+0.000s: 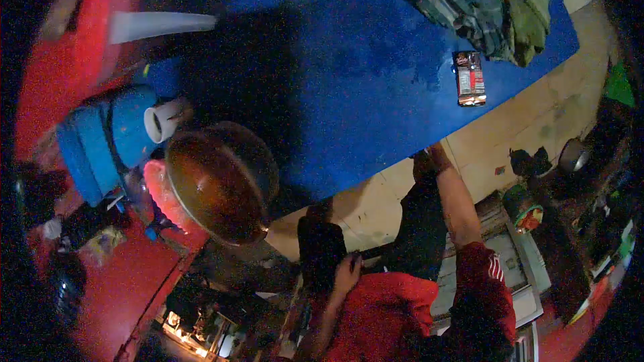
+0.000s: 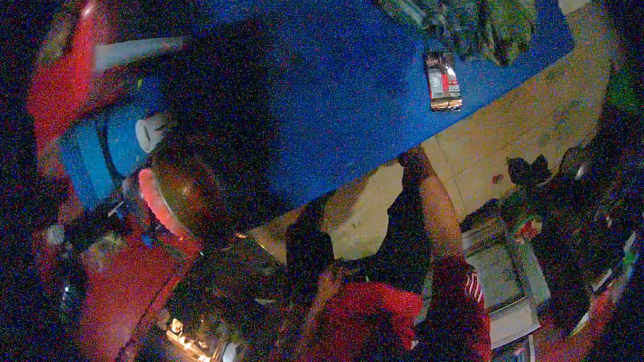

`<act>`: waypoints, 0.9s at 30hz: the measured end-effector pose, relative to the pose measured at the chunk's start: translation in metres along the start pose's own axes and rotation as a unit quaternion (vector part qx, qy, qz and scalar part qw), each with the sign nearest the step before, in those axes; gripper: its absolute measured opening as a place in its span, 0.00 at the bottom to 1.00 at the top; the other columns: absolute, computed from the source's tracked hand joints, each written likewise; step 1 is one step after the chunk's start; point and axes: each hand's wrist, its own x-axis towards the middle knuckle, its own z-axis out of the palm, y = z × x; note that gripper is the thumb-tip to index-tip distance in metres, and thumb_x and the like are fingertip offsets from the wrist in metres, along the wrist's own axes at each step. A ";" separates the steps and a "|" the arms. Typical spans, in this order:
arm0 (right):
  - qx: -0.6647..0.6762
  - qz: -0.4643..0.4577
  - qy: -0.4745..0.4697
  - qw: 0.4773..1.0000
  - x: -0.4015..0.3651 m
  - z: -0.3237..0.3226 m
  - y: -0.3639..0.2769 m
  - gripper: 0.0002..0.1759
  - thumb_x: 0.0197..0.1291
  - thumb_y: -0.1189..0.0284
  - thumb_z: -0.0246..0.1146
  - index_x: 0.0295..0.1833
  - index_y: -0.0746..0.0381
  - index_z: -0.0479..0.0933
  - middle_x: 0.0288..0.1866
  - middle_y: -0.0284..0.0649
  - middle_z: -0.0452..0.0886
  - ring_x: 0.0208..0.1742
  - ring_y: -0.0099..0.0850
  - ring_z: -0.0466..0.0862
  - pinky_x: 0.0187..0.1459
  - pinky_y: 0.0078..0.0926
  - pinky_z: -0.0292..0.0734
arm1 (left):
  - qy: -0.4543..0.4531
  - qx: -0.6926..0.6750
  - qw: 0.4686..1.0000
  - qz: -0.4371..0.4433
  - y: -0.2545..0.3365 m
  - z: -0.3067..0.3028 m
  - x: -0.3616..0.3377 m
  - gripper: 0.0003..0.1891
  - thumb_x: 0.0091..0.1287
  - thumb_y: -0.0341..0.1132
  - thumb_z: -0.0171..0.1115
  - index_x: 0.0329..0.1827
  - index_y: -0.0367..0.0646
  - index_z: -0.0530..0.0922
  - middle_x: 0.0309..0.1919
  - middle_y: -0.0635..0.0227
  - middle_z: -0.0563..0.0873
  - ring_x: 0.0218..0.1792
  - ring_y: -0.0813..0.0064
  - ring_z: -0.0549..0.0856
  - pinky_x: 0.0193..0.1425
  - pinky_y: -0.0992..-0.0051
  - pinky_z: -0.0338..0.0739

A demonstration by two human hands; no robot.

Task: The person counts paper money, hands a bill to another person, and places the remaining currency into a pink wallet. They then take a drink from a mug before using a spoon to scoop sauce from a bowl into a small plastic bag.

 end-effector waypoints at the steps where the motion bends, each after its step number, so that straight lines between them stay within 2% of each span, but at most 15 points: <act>1: -0.006 -0.001 -0.011 1.000 0.002 0.005 0.009 0.13 0.67 0.64 0.50 0.50 0.58 0.75 0.39 0.38 0.79 0.39 0.31 0.79 0.42 0.28 0.74 | 0.066 -0.044 0.992 0.103 -0.011 0.008 0.014 0.19 0.68 0.41 0.56 0.55 0.37 0.77 0.46 0.48 0.83 0.44 0.50 0.83 0.49 0.61 0.76; 2: -0.011 -0.003 -0.027 1.000 0.002 0.011 0.019 0.13 0.67 0.64 0.50 0.50 0.58 0.75 0.38 0.38 0.79 0.39 0.31 0.79 0.41 0.28 0.74 | 0.074 -0.050 0.990 0.111 -0.020 0.021 0.029 0.19 0.68 0.41 0.56 0.55 0.37 0.77 0.46 0.48 0.83 0.44 0.50 0.83 0.49 0.61 0.76; 4: -0.022 0.005 -0.065 0.998 0.004 0.033 0.048 0.13 0.67 0.64 0.50 0.48 0.57 0.76 0.38 0.38 0.79 0.39 0.30 0.79 0.41 0.29 0.74 | 0.106 -0.097 0.989 0.029 -0.045 0.047 0.073 0.19 0.66 0.40 0.58 0.55 0.37 0.76 0.48 0.49 0.83 0.46 0.52 0.83 0.50 0.62 0.77; 5: -0.024 0.013 -0.087 0.996 0.000 0.041 0.064 0.13 0.67 0.64 0.50 0.48 0.57 0.76 0.38 0.38 0.79 0.39 0.30 0.79 0.40 0.29 0.74 | 0.125 -0.046 0.991 0.025 -0.009 0.032 0.089 0.23 0.64 0.38 0.61 0.59 0.36 0.73 0.50 0.48 0.81 0.48 0.51 0.82 0.51 0.61 0.77; 6: -0.031 0.024 -0.109 0.993 -0.006 0.049 0.084 0.13 0.67 0.64 0.50 0.47 0.57 0.76 0.37 0.38 0.79 0.38 0.30 0.79 0.40 0.29 0.75 | 0.133 -0.061 0.989 0.037 -0.009 0.038 0.118 0.23 0.64 0.38 0.61 0.59 0.36 0.73 0.50 0.48 0.81 0.48 0.51 0.82 0.51 0.61 0.77; 9: -0.032 0.081 -0.191 0.978 -0.023 0.068 0.148 0.13 0.67 0.63 0.51 0.45 0.57 0.77 0.36 0.38 0.79 0.38 0.30 0.80 0.39 0.30 0.75 | 0.299 0.140 0.920 0.211 -0.016 0.068 0.200 0.29 0.65 0.43 0.59 0.66 0.38 0.66 0.55 0.48 0.79 0.56 0.45 0.77 0.62 0.55 0.69; 13: -0.043 0.169 -0.268 0.947 -0.023 0.101 0.234 0.13 0.66 0.63 0.51 0.43 0.56 0.78 0.35 0.38 0.80 0.37 0.30 0.80 0.38 0.30 0.75 | 0.295 0.170 0.917 0.206 -0.022 0.111 0.284 0.28 0.65 0.43 0.59 0.66 0.39 0.67 0.55 0.49 0.79 0.57 0.46 0.77 0.63 0.55 0.69; 15: -0.242 -0.072 -0.371 0.894 -0.001 0.129 0.288 0.13 0.62 0.61 0.54 0.34 0.58 0.79 0.31 0.44 0.81 0.34 0.35 0.82 0.34 0.37 0.75 | 0.294 0.163 0.920 0.200 -0.028 0.125 0.310 0.28 0.65 0.43 0.59 0.65 0.39 0.67 0.55 0.50 0.79 0.57 0.47 0.77 0.64 0.55 0.68; 17: -0.217 -0.132 -0.379 0.890 0.021 0.130 0.329 0.14 0.60 0.61 0.56 0.36 0.59 0.79 0.33 0.48 0.82 0.34 0.38 0.82 0.35 0.39 0.75 | 0.297 0.152 0.921 0.204 -0.026 0.131 0.343 0.27 0.65 0.43 0.59 0.65 0.40 0.68 0.55 0.50 0.79 0.57 0.47 0.77 0.64 0.56 0.68; 18: -0.179 -0.176 -0.391 0.885 0.031 0.129 0.315 0.15 0.57 0.60 0.58 0.38 0.61 0.80 0.35 0.51 0.82 0.34 0.40 0.82 0.35 0.41 0.76 | 0.298 0.145 0.921 0.204 -0.030 0.136 0.352 0.27 0.65 0.42 0.59 0.65 0.40 0.68 0.55 0.50 0.79 0.57 0.48 0.77 0.65 0.56 0.67; 19: -0.135 -0.024 -0.415 0.899 0.028 0.133 0.307 0.15 0.57 0.60 0.58 0.39 0.62 0.79 0.36 0.53 0.82 0.35 0.42 0.82 0.36 0.42 0.76 | 0.291 0.128 0.926 0.206 -0.039 0.148 0.358 0.27 0.65 0.42 0.59 0.65 0.40 0.68 0.55 0.51 0.79 0.57 0.48 0.77 0.65 0.56 0.67; 21: -0.039 0.286 -0.358 0.888 0.019 0.127 0.222 0.16 0.57 0.61 0.59 0.39 0.64 0.79 0.37 0.56 0.82 0.36 0.46 0.82 0.37 0.42 0.76 | 0.268 0.084 0.932 0.231 -0.074 0.182 0.412 0.27 0.65 0.42 0.59 0.65 0.41 0.69 0.55 0.51 0.79 0.58 0.48 0.77 0.65 0.56 0.67; 23: -0.075 0.219 -0.368 0.901 0.042 0.131 0.237 0.15 0.57 0.62 0.59 0.39 0.64 0.79 0.36 0.55 0.82 0.35 0.45 0.82 0.37 0.41 0.76 | 0.249 0.015 0.933 0.259 -0.076 0.185 0.433 0.26 0.65 0.42 0.60 0.64 0.42 0.69 0.56 0.52 0.79 0.58 0.49 0.77 0.66 0.56 0.66; 26: -0.196 -0.009 -0.373 0.907 0.082 0.163 0.262 0.15 0.58 0.62 0.59 0.39 0.64 0.79 0.35 0.54 0.82 0.34 0.44 0.82 0.36 0.40 0.76 | 0.228 -0.161 0.915 0.293 -0.004 0.080 0.314 0.20 0.62 0.36 0.63 0.58 0.44 0.76 0.50 0.55 0.82 0.53 0.52 0.81 0.60 0.60 0.72; 27: -0.238 -0.078 -0.359 0.899 0.097 0.179 0.263 0.15 0.58 0.62 0.59 0.39 0.64 0.79 0.35 0.54 0.82 0.34 0.44 0.82 0.36 0.40 0.76 | 0.233 -0.174 0.912 0.291 0.008 0.073 0.295 0.20 0.62 0.36 0.63 0.58 0.44 0.76 0.50 0.55 0.82 0.53 0.52 0.81 0.60 0.60 0.72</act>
